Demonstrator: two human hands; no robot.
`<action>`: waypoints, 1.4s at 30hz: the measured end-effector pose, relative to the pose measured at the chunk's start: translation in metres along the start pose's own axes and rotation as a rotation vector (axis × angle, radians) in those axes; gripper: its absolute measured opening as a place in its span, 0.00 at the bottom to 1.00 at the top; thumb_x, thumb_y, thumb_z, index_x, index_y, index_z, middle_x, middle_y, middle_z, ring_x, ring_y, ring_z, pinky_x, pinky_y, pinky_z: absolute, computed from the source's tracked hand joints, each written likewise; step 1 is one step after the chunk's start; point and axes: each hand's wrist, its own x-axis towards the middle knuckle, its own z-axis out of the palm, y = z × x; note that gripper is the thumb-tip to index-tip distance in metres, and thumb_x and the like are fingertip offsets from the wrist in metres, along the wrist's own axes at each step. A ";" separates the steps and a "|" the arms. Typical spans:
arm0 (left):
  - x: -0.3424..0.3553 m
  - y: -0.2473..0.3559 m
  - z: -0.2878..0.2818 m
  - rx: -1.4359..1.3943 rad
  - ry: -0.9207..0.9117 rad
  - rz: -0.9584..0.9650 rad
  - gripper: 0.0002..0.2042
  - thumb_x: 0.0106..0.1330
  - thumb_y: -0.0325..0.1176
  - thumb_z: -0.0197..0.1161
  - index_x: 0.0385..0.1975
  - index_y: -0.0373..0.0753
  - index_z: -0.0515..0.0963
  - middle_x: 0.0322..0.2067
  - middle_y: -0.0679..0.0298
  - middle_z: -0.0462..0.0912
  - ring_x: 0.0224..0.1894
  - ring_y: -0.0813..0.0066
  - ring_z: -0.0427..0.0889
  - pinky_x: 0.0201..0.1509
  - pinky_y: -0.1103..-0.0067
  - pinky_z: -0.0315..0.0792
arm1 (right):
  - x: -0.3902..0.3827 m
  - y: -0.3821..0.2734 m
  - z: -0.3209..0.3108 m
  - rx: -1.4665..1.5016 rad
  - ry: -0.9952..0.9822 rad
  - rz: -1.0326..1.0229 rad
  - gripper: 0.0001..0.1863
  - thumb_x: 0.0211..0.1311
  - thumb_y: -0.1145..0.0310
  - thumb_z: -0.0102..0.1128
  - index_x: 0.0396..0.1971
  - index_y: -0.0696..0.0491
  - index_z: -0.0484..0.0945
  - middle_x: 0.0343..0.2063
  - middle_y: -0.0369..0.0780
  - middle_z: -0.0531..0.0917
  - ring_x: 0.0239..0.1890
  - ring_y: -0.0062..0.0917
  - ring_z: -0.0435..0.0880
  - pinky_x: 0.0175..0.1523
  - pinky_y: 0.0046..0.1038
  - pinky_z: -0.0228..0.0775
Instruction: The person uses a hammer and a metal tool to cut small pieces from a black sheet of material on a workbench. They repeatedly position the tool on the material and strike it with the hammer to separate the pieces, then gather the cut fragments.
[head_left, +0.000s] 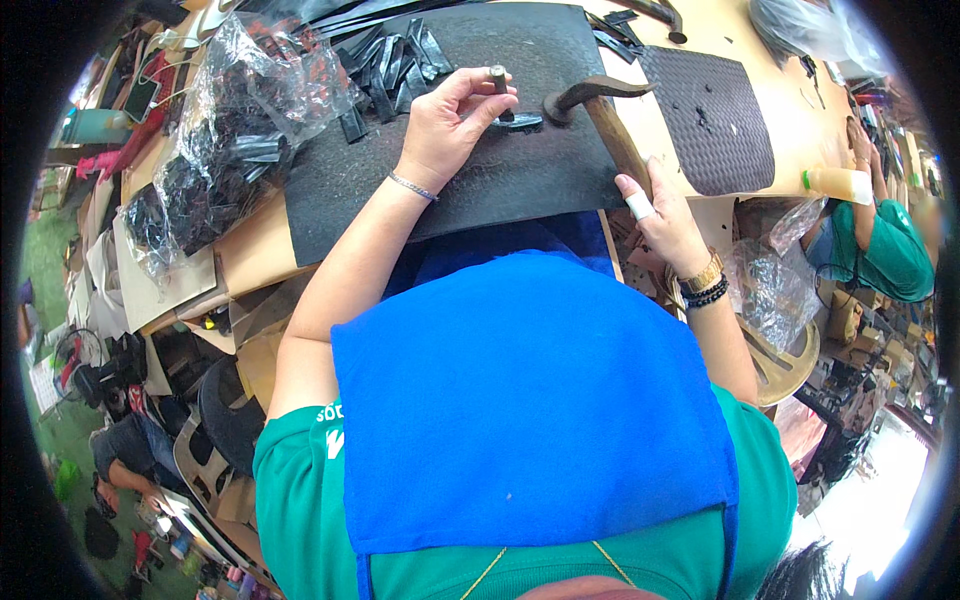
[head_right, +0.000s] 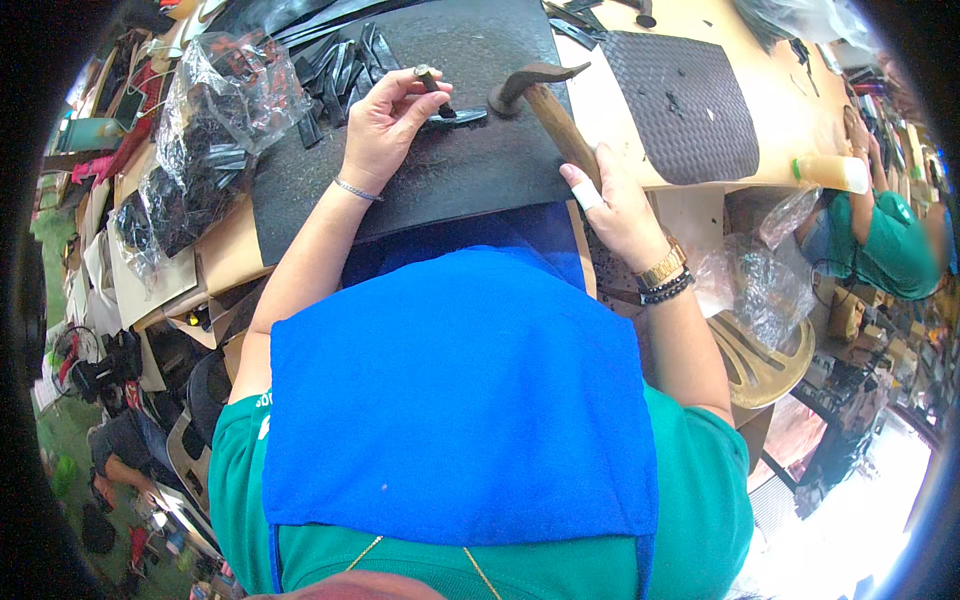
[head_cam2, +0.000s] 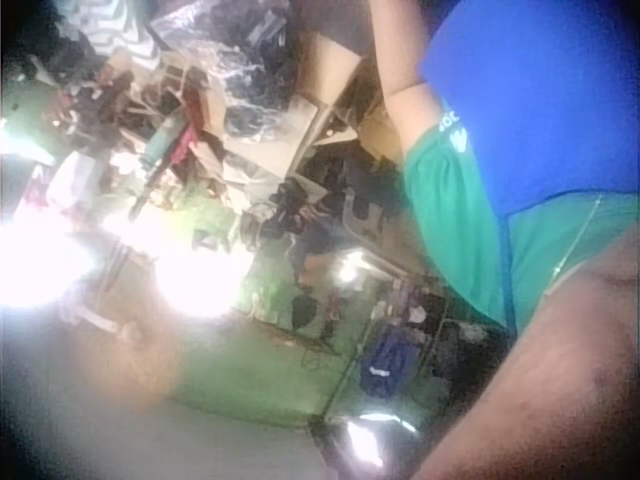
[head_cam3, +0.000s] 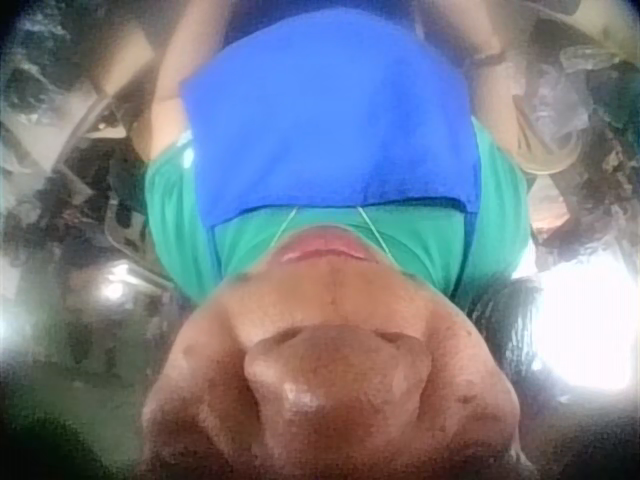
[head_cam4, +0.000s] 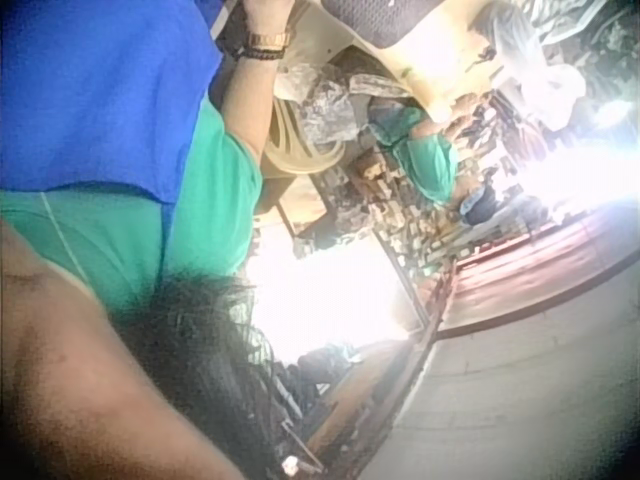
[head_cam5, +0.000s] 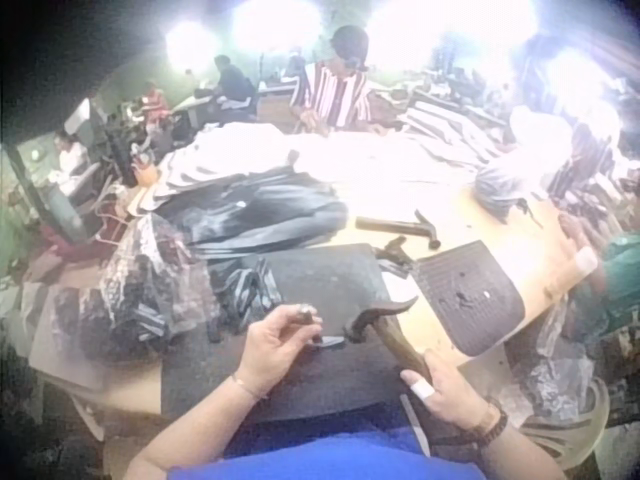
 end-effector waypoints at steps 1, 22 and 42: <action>0.001 0.000 0.001 -0.006 -0.003 0.008 0.12 0.65 0.27 0.64 0.47 0.35 0.76 0.41 0.61 0.84 0.45 0.77 0.83 0.49 0.82 0.76 | 0.000 0.000 0.000 0.034 -0.012 0.030 0.17 0.67 0.61 0.57 0.38 0.63 0.69 0.31 0.47 0.70 0.36 0.36 0.69 0.46 0.35 0.64; -0.002 0.005 0.009 0.187 -0.018 0.056 0.11 0.64 0.28 0.65 0.45 0.36 0.78 0.39 0.63 0.85 0.42 0.77 0.85 0.47 0.81 0.78 | 0.003 -0.004 -0.010 -0.029 -0.114 0.163 0.18 0.67 0.61 0.57 0.41 0.62 0.69 0.33 0.48 0.72 0.38 0.35 0.71 0.48 0.34 0.65; -0.004 0.004 0.012 0.244 0.017 0.162 0.10 0.62 0.32 0.68 0.39 0.35 0.79 0.32 0.58 0.86 0.36 0.73 0.87 0.39 0.79 0.79 | 0.050 -0.105 -0.064 0.508 0.123 -0.557 0.14 0.72 0.62 0.50 0.47 0.56 0.71 0.28 0.36 0.76 0.26 0.21 0.73 0.35 0.23 0.69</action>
